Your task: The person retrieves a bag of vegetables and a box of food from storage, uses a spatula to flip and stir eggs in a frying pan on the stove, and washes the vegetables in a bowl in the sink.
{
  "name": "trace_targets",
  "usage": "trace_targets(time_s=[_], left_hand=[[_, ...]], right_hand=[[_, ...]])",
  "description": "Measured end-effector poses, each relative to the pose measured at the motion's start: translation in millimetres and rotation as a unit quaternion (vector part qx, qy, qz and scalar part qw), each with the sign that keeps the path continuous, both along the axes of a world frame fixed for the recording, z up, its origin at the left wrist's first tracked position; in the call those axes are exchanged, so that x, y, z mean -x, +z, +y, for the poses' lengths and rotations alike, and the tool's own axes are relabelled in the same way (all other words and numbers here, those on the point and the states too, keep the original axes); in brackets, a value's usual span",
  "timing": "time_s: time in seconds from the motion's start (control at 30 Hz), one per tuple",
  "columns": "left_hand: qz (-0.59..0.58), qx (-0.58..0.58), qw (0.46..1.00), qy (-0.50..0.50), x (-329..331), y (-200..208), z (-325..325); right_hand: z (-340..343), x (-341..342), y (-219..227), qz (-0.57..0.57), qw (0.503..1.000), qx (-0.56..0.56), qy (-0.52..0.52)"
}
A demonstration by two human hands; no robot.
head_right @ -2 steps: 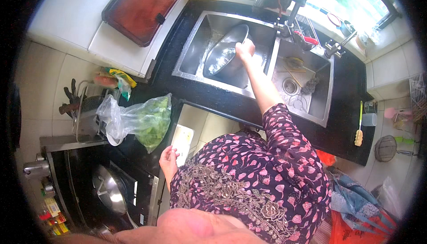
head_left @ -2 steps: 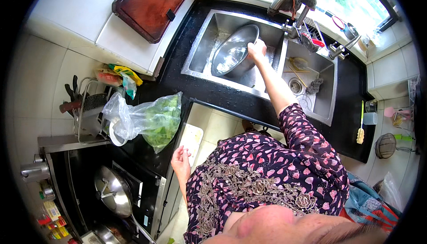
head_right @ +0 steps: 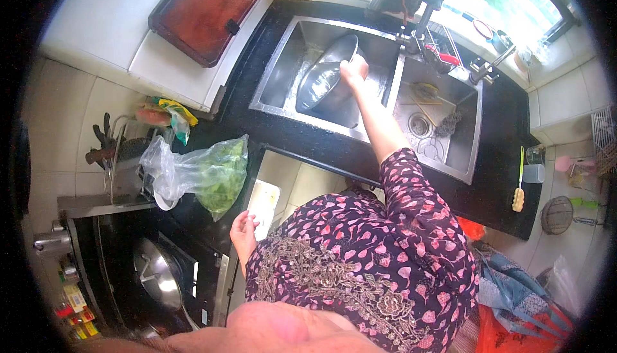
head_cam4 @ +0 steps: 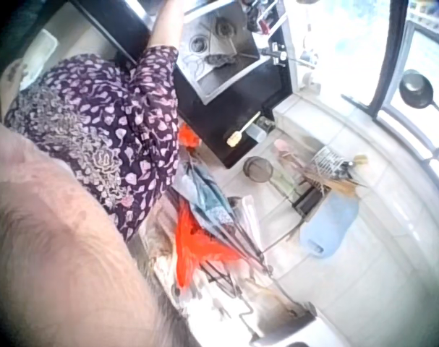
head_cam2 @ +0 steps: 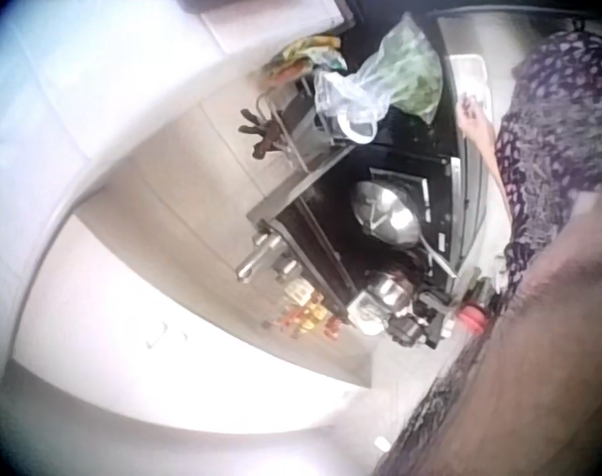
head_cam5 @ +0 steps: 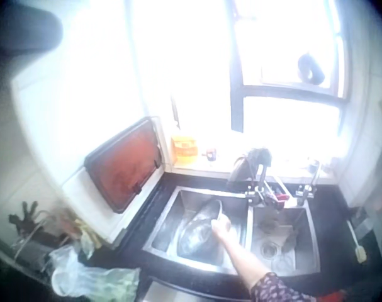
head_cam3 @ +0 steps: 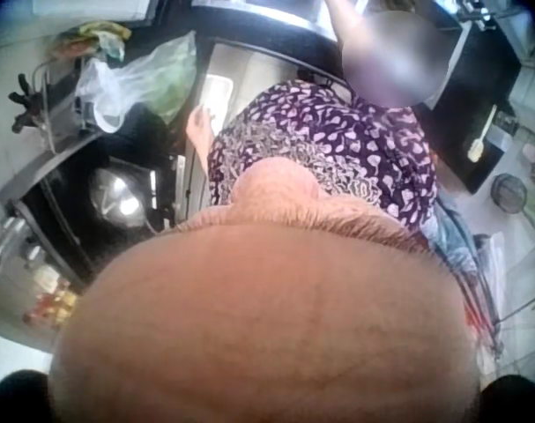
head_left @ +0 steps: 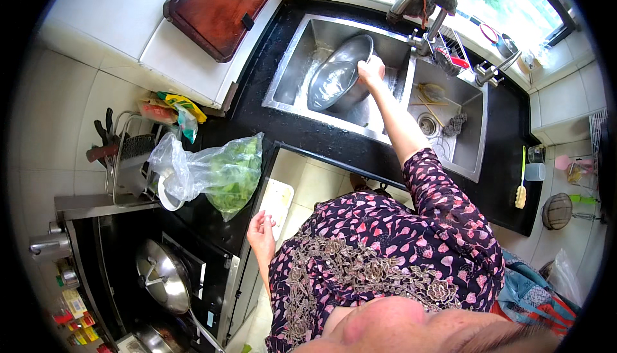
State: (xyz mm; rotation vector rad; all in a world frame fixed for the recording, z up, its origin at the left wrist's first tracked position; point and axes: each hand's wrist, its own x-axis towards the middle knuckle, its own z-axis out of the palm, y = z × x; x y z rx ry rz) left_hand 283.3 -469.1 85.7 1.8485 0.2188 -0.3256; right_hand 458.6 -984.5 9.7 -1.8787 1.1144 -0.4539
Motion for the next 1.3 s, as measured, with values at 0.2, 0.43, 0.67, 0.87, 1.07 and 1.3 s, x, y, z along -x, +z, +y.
trace_targets(time_s=[0.2,0.43,0.67,0.87,1.07,1.3], left_hand=[[0.013,-0.002,1.0,0.017,10.3,0.3,4.5],[0.029,-0.006,0.999,-0.014,2.8,3.1,-3.6],[0.011,-0.006,0.999,-0.041,-13.3,5.4,-13.2],[0.013,0.006,0.999,-0.039,-18.7,10.8,-18.9],[0.013,0.012,0.999,-0.03,-19.6,10.7,-17.0],[0.013,-0.007,0.999,-0.033,-22.5,10.5,-16.2]], right_hand=[[4.9,7.4,18.8,-0.01,0.995,0.088,0.047],[-5.4,25.6,28.3,0.035,0.973,0.197,0.114],[1.2,41.0,55.0,-0.005,0.923,0.328,0.203],[1.0,51.3,74.1,-0.021,0.895,0.375,0.24],[-6.7,46.3,68.6,-0.011,0.873,0.424,0.243],[-20.9,42.9,64.8,-0.075,0.906,0.389,0.145]])
